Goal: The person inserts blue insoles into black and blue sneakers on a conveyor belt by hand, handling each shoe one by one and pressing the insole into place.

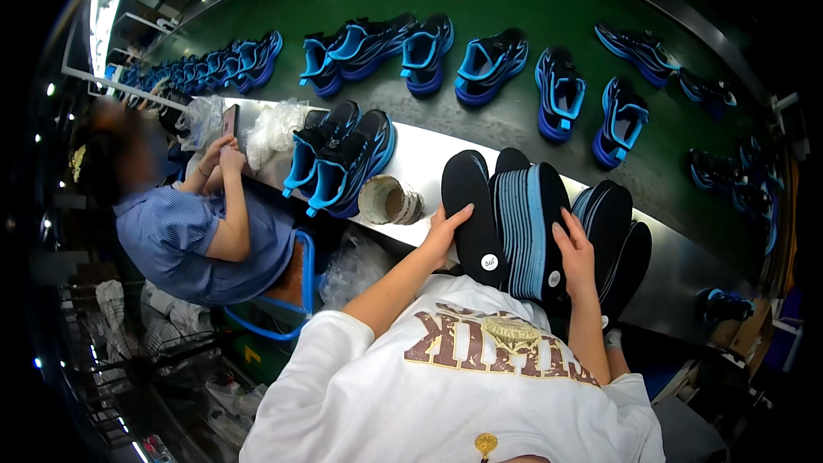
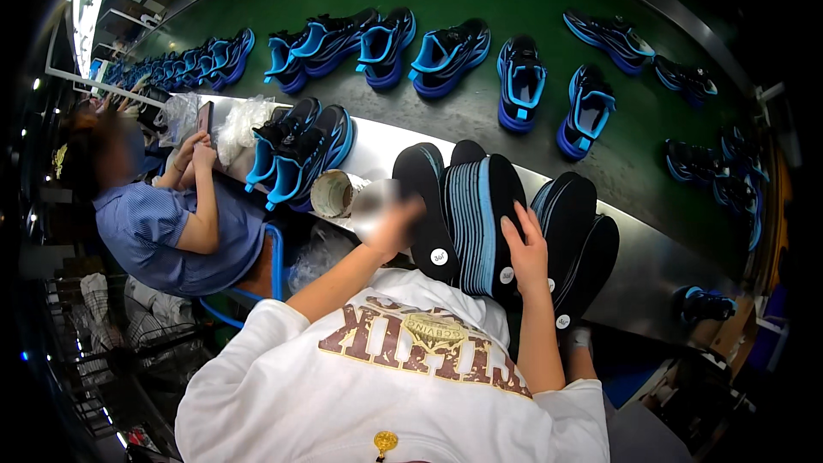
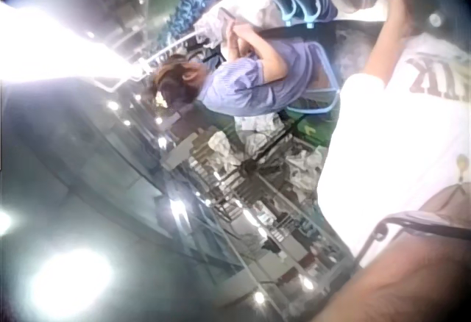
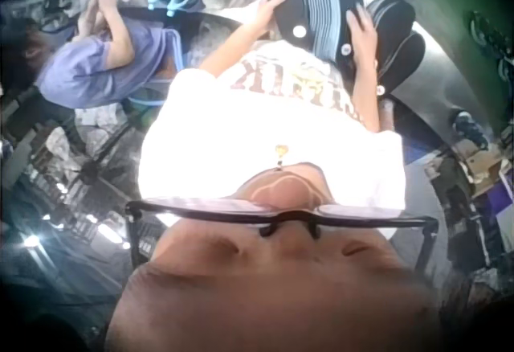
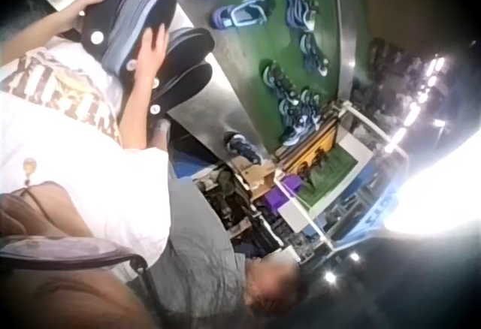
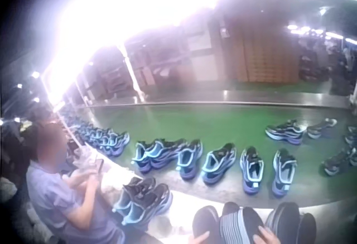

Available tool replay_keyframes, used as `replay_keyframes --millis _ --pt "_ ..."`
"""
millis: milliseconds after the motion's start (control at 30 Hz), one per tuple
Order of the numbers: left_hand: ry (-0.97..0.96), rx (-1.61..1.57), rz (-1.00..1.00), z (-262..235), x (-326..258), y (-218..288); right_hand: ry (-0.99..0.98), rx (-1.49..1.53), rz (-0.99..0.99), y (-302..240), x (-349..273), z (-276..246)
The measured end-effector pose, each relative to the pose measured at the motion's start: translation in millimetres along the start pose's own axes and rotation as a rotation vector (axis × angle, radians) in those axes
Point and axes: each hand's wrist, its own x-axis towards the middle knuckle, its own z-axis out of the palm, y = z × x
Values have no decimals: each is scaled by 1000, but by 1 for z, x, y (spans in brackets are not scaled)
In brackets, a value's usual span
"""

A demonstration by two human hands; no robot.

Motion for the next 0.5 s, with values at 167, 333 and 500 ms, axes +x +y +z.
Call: replay_keyframes --millis 167,333,500 --pt "-45 -16 -91 4 0 15 131 1 -81 17 2 1" --pt "-12 34 -258 -3 -3 33 -229 468 444 -7 -2 -3" --pt "-215 -563 -307 37 -9 41 -51 -27 164 8 -6 54"
